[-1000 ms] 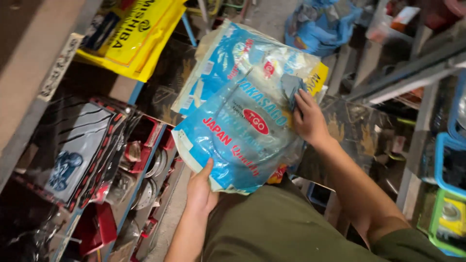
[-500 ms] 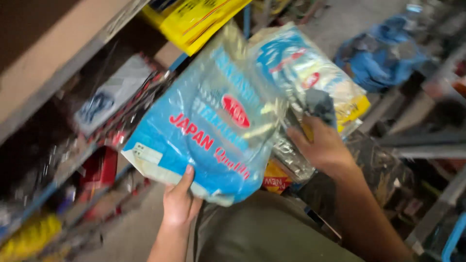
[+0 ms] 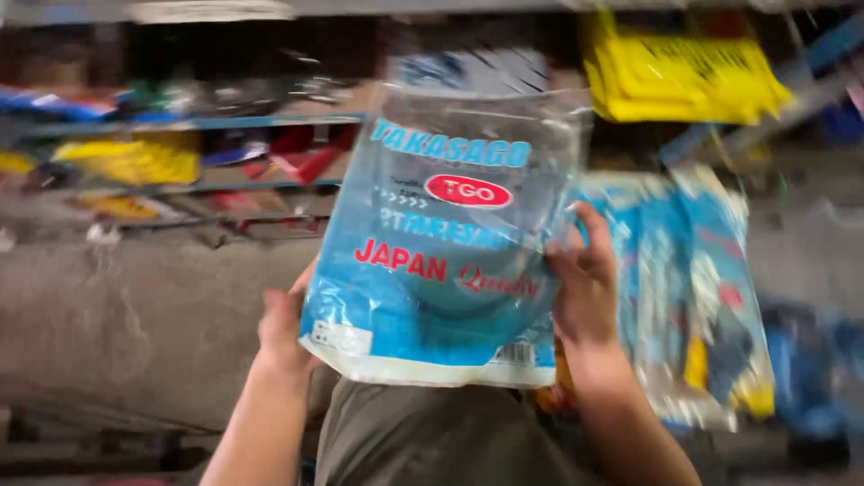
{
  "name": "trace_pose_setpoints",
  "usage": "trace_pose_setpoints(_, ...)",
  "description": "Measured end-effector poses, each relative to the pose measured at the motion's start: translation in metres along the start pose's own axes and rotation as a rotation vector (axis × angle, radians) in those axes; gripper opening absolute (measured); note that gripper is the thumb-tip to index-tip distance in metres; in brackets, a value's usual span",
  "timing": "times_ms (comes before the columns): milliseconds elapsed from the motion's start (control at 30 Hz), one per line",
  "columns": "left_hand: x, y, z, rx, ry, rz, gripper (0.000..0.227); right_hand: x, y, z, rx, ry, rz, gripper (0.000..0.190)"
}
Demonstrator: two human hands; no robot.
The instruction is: The person handles a stack of blue and yellow packaged motorcycle parts, repeatedly lifting them and placing them back onto a metal shelf in a cluttered storage area. The person also briefly picks up a yellow package labeled 'MISHIBA' before returning to the blue packages.
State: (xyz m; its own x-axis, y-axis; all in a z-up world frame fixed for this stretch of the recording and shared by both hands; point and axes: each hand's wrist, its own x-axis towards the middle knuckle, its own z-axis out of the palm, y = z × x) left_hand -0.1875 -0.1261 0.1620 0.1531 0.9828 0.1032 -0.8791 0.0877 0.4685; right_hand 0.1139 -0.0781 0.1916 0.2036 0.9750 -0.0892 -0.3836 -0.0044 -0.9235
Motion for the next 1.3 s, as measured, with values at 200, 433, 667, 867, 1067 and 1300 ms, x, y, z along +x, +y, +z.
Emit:
trace_pose_setpoints(200, -0.031, 0.106, 0.024, 0.763, 0.314, 0.081, 0.052, 0.006, 0.015, 0.094, -0.212, -0.193, -0.151, 0.068)
trace_pose_setpoints(433, -0.035, 0.237, -0.019, 1.038, 0.567, 0.283, 0.035, 0.001, 0.033, 0.246, -0.473, -0.491, -0.188, 0.091)
trace_pose_setpoints(667, 0.004, 0.375, -0.041, 1.231, 0.522, 0.366, 0.024, 0.000, 0.044, 0.398, -0.518, -0.451, -0.291, 0.089)
trace_pose_setpoints(867, 0.086, 0.505, -0.093, 1.253, 0.611, 0.277, 0.052, 0.045, 0.051, 0.503, -0.501, -0.434, -0.438, 0.078)
trace_pose_setpoints(1067, 0.116, 0.561, -0.103, 0.679, 0.511, 0.478, 0.037, 0.120, 0.075, 0.565, -0.475, -0.480, -0.330, 0.039)
trace_pose_setpoints(1300, 0.118, 0.548, -0.149, 1.581, 0.534, 0.656, 0.036, 0.110, 0.083, 0.590, -1.107, -0.445, -0.583, 0.051)
